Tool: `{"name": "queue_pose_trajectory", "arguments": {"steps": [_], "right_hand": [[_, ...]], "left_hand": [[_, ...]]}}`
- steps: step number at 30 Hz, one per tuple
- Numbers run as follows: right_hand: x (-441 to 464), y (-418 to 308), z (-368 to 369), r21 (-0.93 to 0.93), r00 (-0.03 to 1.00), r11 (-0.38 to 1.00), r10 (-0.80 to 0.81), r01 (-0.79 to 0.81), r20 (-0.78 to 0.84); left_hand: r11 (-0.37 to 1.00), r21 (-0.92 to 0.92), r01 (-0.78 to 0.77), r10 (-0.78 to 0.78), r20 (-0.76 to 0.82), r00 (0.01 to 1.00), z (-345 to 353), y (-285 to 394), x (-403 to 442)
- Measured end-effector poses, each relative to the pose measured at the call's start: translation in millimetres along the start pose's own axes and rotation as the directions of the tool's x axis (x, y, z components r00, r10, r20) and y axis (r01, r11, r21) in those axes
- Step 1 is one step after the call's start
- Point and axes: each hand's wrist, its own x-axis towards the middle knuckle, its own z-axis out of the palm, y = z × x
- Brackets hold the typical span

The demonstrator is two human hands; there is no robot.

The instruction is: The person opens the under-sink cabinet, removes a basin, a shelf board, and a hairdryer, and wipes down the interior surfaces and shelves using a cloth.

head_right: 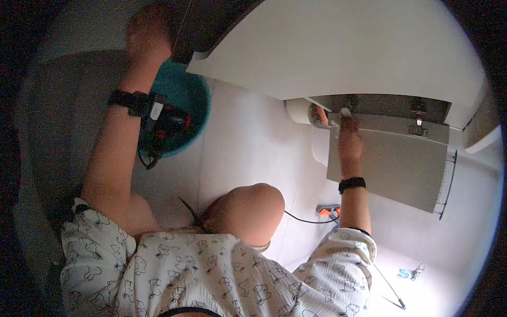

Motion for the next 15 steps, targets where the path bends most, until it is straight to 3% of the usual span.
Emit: {"name": "queue_pose_trajectory", "arguments": {"steps": [2,4,5,7,10,12,14,15], "right_hand": [[3,-10,-6,0.008,1.0,1.0,0.017,-0.017,-0.021],[0,-16,-23,-0.165,0.996,0.986,-0.051,0.038,-0.077],[2,-17,-26,-0.164,0.995,0.986,-0.051,0.037,-0.08],[4,-18,-29,-0.318,0.993,0.947,-0.013,0.05,0.116],[6,-15,-14,-0.302,0.999,0.953,-0.027,0.037,0.039],[10,-10,-8,-0.293,0.998,0.955,-0.028,0.045,0.061],[21,-11,-13,-0.269,0.997,0.961,-0.046,0.062,0.063],[31,-12,-26,-0.264,0.983,0.955,-0.094,0.134,0.159]], "left_hand": [[1.0,0.015,-0.01,0.01,-0.019,1.0,2,0,0],[0.999,0.02,-0.03,0.031,-0.031,0.999,3,3,-2],[0.999,0.037,-0.017,0.019,-0.039,0.999,4,3,-1],[0.999,0.053,0.001,0.001,-0.043,0.999,8,2,1],[0.998,0.055,0.018,-0.02,0.038,0.999,2,4,4],[0.985,-0.17,-0.007,0.006,-0.006,1.0,-16,6,2],[0.991,-0.12,-0.064,0.06,-0.042,0.997,-6,-1,-1],[0.991,-0.073,-0.114,0.109,-0.069,0.992,-6,-6,-2]]}}
